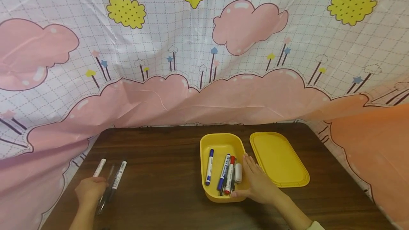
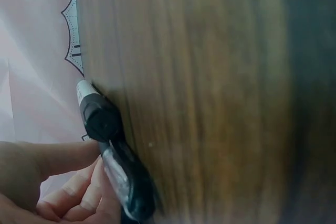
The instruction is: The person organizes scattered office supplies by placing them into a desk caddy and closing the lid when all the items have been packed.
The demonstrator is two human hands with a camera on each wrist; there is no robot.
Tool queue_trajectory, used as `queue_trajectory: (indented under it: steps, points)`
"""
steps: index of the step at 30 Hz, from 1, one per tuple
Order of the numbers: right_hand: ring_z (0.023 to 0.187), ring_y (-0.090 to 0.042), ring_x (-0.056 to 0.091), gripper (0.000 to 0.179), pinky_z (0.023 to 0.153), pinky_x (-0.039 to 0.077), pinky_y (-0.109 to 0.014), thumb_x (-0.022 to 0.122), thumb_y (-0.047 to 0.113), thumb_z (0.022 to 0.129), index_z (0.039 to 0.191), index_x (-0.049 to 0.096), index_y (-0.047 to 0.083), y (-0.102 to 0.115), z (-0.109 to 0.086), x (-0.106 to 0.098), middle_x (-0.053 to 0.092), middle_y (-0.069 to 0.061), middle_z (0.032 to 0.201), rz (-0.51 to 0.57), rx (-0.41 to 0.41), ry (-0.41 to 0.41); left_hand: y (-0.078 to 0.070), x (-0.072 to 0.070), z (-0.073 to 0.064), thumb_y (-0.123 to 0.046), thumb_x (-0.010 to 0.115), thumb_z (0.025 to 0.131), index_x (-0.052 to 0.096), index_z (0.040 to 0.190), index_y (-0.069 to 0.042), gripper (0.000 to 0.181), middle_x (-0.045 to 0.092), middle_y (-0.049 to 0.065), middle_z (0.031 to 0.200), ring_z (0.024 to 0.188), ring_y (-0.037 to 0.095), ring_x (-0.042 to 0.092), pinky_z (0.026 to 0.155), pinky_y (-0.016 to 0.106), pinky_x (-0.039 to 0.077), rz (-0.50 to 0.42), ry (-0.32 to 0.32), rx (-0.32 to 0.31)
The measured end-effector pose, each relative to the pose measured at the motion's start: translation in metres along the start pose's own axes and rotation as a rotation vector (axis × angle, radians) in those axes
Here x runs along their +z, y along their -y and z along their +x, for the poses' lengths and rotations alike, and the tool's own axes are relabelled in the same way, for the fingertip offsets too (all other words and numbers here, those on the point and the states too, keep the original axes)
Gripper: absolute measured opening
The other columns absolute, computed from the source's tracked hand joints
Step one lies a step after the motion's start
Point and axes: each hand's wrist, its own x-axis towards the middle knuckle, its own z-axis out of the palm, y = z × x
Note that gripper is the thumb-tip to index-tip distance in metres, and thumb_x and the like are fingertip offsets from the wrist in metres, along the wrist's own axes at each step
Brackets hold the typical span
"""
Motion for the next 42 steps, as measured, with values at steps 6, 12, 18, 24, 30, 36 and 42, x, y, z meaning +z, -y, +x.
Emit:
queue_trajectory:
  steps: [6, 12, 18, 24, 30, 36, 42]
  points:
    - [0.147, -0.045, 0.013, 0.129, 0.115, 0.019, -0.062, 0.07, 0.074, 0.065, 0.15, 0.017, -0.007, -0.001, -0.001, 0.001, 0.013, -0.027, 0.159, 0.002, -0.005, -0.001, 0.0, 0.0, 0.003, -0.014, 0.061, 0.077, 0.07, 0.098, 0.006, 0.03, 0.065, 0.033, 0.106, 0.102, 0.059, 0.053, 0.083, 0.055, 0.043, 0.05, 0.062, 0.022]
    - [0.147, -0.045, 0.013, 0.128, 0.115, 0.019, -0.062, 0.072, 0.071, 0.065, 0.151, 0.017, -0.007, 0.0, -0.001, 0.0, 0.013, -0.027, 0.159, 0.014, -0.008, -0.008, -0.005, -0.001, 0.001, -0.012, 0.062, 0.078, 0.069, 0.098, 0.007, 0.029, 0.063, 0.035, 0.11, 0.106, 0.059, 0.05, 0.088, 0.058, 0.041, -0.005, 0.094, -0.016]
    - [0.147, -0.044, 0.011, 0.127, 0.116, 0.018, -0.061, 0.073, 0.068, 0.066, 0.151, 0.016, -0.007, 0.001, 0.001, 0.0, 0.013, -0.026, 0.159, 0.014, 0.006, 0.002, -0.005, -0.002, -0.002, -0.014, 0.064, 0.08, 0.069, 0.098, 0.007, 0.028, 0.063, 0.035, 0.11, 0.107, 0.058, 0.049, 0.092, 0.059, 0.039, -0.032, 0.069, -0.009]
    - [0.148, -0.044, 0.01, 0.127, 0.116, 0.017, -0.061, 0.073, 0.069, 0.066, 0.151, 0.016, -0.006, 0.001, 0.001, -0.001, 0.012, -0.026, 0.16, 0.023, 0.016, 0.01, -0.006, -0.003, -0.002, -0.015, 0.065, 0.081, 0.069, 0.101, 0.006, 0.029, 0.062, 0.036, 0.11, 0.1, 0.056, 0.053, 0.078, 0.051, 0.047, -0.07, 0.067, -0.041]
    - [0.148, -0.044, 0.01, 0.128, 0.116, 0.018, -0.06, 0.071, 0.071, 0.066, 0.151, 0.017, -0.006, 0.001, 0.0, 0.0, 0.013, -0.026, 0.16, 0.014, 0.013, 0.011, -0.006, -0.007, -0.003, -0.019, 0.065, 0.082, 0.068, 0.105, 0.005, 0.033, 0.063, 0.036, 0.107, 0.089, 0.049, 0.059, 0.064, 0.037, 0.047, -0.063, 0.096, -0.039]
    - [0.148, -0.044, 0.01, 0.127, 0.116, 0.018, -0.061, 0.071, 0.071, 0.066, 0.151, 0.017, -0.007, 0.001, 0.0, 0.0, 0.012, -0.026, 0.16, 0.012, 0.009, 0.007, -0.008, -0.009, -0.003, -0.02, 0.064, 0.083, 0.068, 0.107, 0.004, 0.034, 0.06, 0.038, 0.111, 0.087, 0.046, 0.06, 0.059, 0.034, 0.049, -0.077, 0.114, -0.053]
    - [0.148, -0.044, 0.01, 0.128, 0.116, 0.017, -0.061, 0.072, 0.071, 0.066, 0.151, 0.016, -0.006, 0.001, 0.0, 0.0, 0.012, -0.026, 0.16, 0.02, 0.014, 0.011, -0.016, -0.013, -0.002, -0.024, 0.062, 0.087, 0.067, 0.112, 0.001, 0.036, 0.054, 0.038, 0.124, 0.099, 0.051, 0.055, 0.069, 0.043, 0.051, -0.109, 0.15, -0.092]
